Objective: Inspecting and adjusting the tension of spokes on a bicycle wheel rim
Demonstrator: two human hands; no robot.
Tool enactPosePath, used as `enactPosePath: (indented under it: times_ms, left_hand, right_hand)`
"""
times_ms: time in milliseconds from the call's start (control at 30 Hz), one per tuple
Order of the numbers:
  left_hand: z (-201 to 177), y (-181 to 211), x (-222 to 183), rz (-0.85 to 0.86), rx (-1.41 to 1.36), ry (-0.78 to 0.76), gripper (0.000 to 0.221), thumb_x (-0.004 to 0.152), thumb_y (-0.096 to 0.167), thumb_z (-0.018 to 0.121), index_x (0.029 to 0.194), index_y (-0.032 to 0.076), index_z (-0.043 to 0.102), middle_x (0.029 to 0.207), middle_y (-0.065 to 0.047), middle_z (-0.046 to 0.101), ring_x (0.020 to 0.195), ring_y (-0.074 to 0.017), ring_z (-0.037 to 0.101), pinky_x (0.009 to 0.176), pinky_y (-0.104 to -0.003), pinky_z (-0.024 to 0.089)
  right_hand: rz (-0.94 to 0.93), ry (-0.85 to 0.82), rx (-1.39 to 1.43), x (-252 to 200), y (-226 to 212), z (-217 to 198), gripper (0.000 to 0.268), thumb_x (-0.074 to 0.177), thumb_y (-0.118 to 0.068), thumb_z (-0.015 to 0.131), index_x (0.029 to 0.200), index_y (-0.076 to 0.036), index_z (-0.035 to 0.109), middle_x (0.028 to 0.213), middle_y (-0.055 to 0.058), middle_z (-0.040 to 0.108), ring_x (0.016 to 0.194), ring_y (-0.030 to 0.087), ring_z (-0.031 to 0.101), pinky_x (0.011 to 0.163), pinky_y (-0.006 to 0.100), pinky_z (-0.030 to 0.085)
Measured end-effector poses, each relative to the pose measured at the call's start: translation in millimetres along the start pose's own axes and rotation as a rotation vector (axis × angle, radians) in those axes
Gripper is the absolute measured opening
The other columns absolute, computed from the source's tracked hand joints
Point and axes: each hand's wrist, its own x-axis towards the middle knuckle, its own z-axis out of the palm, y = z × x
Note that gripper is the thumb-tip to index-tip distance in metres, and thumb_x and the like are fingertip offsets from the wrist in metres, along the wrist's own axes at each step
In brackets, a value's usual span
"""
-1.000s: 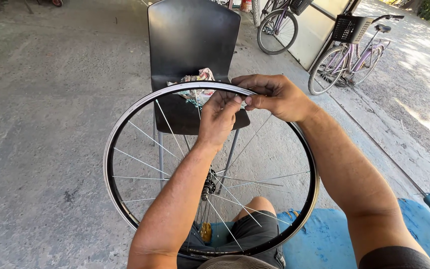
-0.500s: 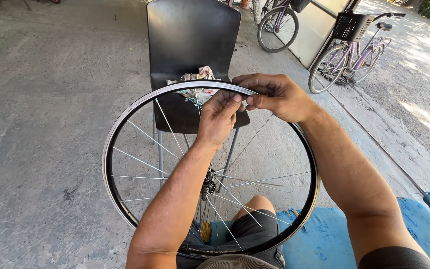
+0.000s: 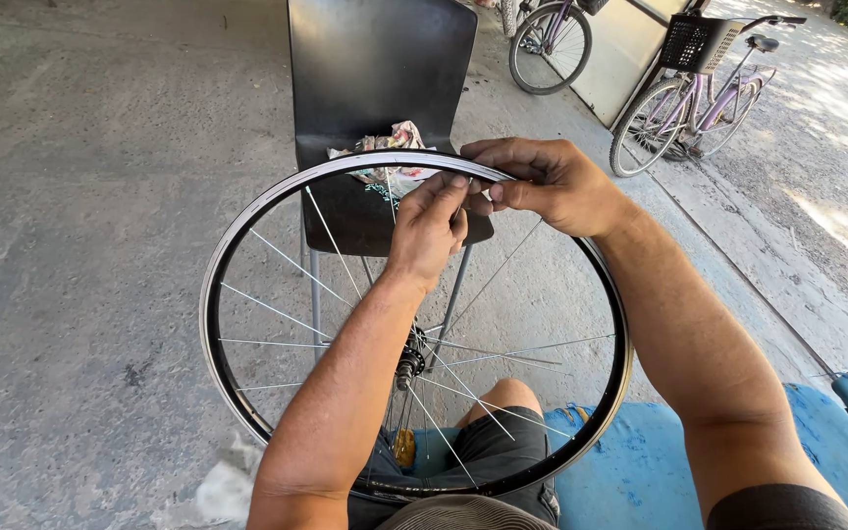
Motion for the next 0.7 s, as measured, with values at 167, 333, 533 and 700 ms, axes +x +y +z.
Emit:
enactPosePath:
  times_ms: [167, 333, 533, 700]
  left_hand:
    - [4, 2, -2, 0.009, -0.003, 0.07, 0.008, 0.1, 0.015, 0.059, 0.101, 0.008, 0.061, 0.083, -0.015, 0.071, 0.041, -0.0061, 0.041, 0.036, -0.021, 0.03]
    - [1, -14, 3, 0.077, 0.053, 0.063, 0.011, 0.1, 0.016, 0.071, 0.103, 0.007, 0.065, 0.083, -0.012, 0.072, 0.044, -0.0031, 0.048, 0.037, -0.017, 0.034]
    - [-4, -8, 6, -0.005, -0.023, -0.032, 0.02, 0.108, 0.024, 0.06, 0.105, 0.005, 0.068, 0.079, -0.017, 0.071, 0.041, -0.0039, 0.038, 0.038, -0.018, 0.027]
    - [-4, -8, 3, -0.03, -0.007, 0.017, 0.022, 0.105, 0.021, 0.053, 0.107, 0.006, 0.069, 0.078, -0.02, 0.072, 0.038, -0.0068, 0.037, 0.037, -0.021, 0.026]
  right_hand:
    - [-0.004, 0.004, 0.0, 0, 9, -6, 0.039, 0.094, -0.002, 0.072, 0.131, 0.006, 0.065, 0.143, 0.021, 0.063, 0.115, 0.023, 0.068, 0.09, 0.036, 0.064]
    - [-0.003, 0.007, -0.005, -1, 4, -4, 0.038, 0.094, -0.001, 0.071, 0.131, 0.006, 0.065, 0.142, 0.022, 0.064, 0.112, 0.024, 0.069, 0.09, 0.036, 0.064]
    - [-0.005, 0.001, -0.006, -1, 2, -3, 0.038, 0.094, -0.001, 0.071, 0.131, 0.006, 0.065, 0.141, 0.021, 0.064, 0.112, 0.022, 0.068, 0.09, 0.035, 0.064]
    - [-0.011, 0.004, 0.0, 3, 10, -5, 0.039, 0.094, 0.0, 0.071, 0.132, 0.007, 0.064, 0.144, 0.023, 0.062, 0.116, 0.024, 0.068, 0.09, 0.036, 0.064]
